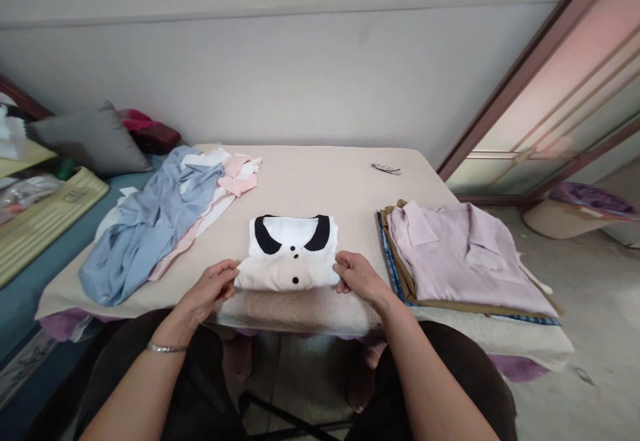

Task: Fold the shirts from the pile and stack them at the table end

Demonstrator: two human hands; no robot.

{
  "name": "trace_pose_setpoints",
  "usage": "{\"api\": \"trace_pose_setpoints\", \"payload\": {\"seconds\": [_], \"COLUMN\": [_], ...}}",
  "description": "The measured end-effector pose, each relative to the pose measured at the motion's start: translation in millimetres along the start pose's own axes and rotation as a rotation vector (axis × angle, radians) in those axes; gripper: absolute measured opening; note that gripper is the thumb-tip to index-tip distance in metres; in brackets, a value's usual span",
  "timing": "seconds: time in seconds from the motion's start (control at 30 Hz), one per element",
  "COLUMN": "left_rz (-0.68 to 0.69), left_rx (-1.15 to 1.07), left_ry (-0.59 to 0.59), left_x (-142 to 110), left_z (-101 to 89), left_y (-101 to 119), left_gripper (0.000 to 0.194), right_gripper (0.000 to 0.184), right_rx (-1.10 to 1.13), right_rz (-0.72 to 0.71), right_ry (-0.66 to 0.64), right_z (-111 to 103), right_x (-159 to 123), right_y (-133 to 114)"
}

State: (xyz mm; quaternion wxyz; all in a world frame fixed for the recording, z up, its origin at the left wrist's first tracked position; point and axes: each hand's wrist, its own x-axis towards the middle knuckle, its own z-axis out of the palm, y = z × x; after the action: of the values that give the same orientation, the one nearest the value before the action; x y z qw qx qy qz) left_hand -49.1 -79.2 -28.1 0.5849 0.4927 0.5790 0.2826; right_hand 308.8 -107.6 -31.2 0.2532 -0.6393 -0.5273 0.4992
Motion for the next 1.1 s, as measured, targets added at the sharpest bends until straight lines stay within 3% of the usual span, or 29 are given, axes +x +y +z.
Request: {"api": "trace_pose_setpoints", "payload": {"seconds": [0.13, 0.2, 0.3, 0.4, 0.53, 0.67, 0.87, 1.0, 1.1], "left_rz": [-0.214, -0.243, -0.196, -0.159, -0.142, -0.113, -0.055, -0.057, -0.048], "left_rx": [0.203, 0.228, 0.141, -0.037, -0.113, -0.027, 0.257, 0.333, 0.347], "left_ry": [-0.034, -0.060, -0.082, -0.042, 0.053, 0.114, 0.296, 0.280, 0.256], "left_x": [1.9, 4.8, 12.3, 23.5, 38.4, 46.5, 49.1, 48.3, 47.6], "left_z": [5.1, 5.8, 3.9, 3.9, 12.5, 22.3, 23.1, 21.6, 21.7], "left_y": [-10.2, -12.9, -12.9, -11.5, -10.4, -11.4, -15.8, -16.4, -16.3], "left_gripper": [0.024, 0.027, 0.040, 0.052, 0.048, 0.039, 0.025, 0.024, 0.028], "right_gripper": [0.012, 0.012, 0.012, 0.023, 0.029, 0.029, 0.015, 0.015, 0.021], "right_rx": [-0.325, -0.296, -0.107, 0.004, 0.037, -0.048, -0.364, -0.497, -0.468], "right_rz": [0.072, 0.091, 0.125, 0.158, 0.176, 0.156, 0.187, 0.232, 0.225], "right_ry": [-0.008, -0.023, 0.011, 0.094, 0.173, 0.225, 0.347, 0.396, 0.458], "right_z": [-1.7, -2.4, -2.5, 1.6, 10.5, 12.1, 8.8, 7.9, 0.4], "right_x": [1.9, 5.1, 11.0, 18.0, 26.3, 29.7, 32.8, 32.0, 30.5], "right_y": [4.4, 8.1, 12.8, 15.4, 16.3, 16.3, 14.0, 12.0, 11.3]}}
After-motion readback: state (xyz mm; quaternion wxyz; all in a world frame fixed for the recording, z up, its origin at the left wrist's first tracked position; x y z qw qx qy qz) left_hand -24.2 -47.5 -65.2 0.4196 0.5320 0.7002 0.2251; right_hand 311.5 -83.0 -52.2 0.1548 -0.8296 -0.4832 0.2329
